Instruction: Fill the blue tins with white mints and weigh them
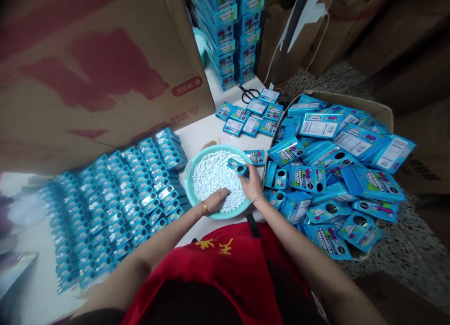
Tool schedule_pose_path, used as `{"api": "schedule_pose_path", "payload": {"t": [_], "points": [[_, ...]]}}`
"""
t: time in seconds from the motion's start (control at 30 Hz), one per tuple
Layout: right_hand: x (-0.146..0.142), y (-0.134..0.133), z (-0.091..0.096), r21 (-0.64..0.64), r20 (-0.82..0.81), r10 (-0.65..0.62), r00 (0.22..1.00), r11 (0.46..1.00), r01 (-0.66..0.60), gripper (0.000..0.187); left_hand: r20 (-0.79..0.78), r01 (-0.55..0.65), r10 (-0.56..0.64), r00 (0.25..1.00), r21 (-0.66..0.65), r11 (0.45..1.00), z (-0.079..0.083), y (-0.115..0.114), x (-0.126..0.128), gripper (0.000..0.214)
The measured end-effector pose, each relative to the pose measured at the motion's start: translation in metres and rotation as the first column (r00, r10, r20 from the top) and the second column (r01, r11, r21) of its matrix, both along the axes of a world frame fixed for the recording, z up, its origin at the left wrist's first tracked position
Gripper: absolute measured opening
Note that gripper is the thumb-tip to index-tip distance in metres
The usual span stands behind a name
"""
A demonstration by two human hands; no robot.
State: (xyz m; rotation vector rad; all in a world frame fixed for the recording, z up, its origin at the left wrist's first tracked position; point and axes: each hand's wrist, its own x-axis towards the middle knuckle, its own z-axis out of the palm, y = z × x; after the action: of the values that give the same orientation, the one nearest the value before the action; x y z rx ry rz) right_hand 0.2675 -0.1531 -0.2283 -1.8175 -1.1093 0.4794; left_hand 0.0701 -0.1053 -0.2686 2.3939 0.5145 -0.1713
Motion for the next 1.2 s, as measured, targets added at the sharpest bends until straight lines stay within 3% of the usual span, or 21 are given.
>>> {"api": "schedule_pose_path", "payload": {"t": [0.07,0.17,0.4,0.53,0.63,0.8,0.9,1.0,1.13,1.2], "points": [[0.0,-0.001,0.0,-0.002,0.0,-0.004,1.0,1.0,0.004,0.034,0.069,-0.06,0.066,0.995,-0.089,0.994,0.006,0.0,-0.007,0.035],[0.001,-0.002,-0.001,0.002,0.003,0.005,1.0,1.0,-0.005,0.035,0.147,-0.092,0.114,0.983,-0.145,0.985,0.031,0.009,-0.021,0.032],[-0.007,-0.002,-0.004,-0.004,0.047,0.116,0.992,0.993,-0.116,0.035,0.153,-0.109,0.106,0.983,0.014,0.994,0.125,0.042,-0.037,0.029],[-0.019,-0.002,-0.004,0.013,0.061,0.209,0.976,0.978,-0.211,0.044,-0.109,-0.081,0.107,0.988,0.22,0.972,0.17,0.045,-0.02,0.022],[-0.027,-0.002,-0.006,0.045,0.049,0.257,0.965,0.965,-0.259,0.046,-0.322,-0.036,0.168,0.932,0.378,0.925,0.191,0.035,0.001,0.023],[-0.039,-0.001,-0.012,0.093,0.005,0.279,0.96,0.956,-0.278,0.043,-0.318,-0.01,0.193,0.928,0.499,0.867,0.21,0.012,0.026,0.035],[-0.041,-0.001,-0.014,0.112,-0.036,0.262,0.964,0.96,-0.257,0.037,-0.324,0.014,0.169,0.931,0.492,0.87,0.222,0.011,0.022,0.031],[-0.04,-0.002,-0.009,0.122,-0.089,0.252,0.963,0.963,-0.241,0.031,-0.304,-0.008,0.167,0.938,0.462,0.887,0.228,0.026,0.005,0.021],[-0.044,-0.001,0.012,0.151,-0.132,0.351,0.927,0.931,-0.332,0.031,-0.071,-0.081,0.111,0.991,0.333,0.94,0.206,0.052,-0.015,0.057],[-0.045,0.003,0.025,0.164,-0.131,0.452,0.882,0.888,-0.431,0.032,-0.012,-0.086,0.092,0.996,0.267,0.96,0.187,0.059,-0.021,0.05]]}}
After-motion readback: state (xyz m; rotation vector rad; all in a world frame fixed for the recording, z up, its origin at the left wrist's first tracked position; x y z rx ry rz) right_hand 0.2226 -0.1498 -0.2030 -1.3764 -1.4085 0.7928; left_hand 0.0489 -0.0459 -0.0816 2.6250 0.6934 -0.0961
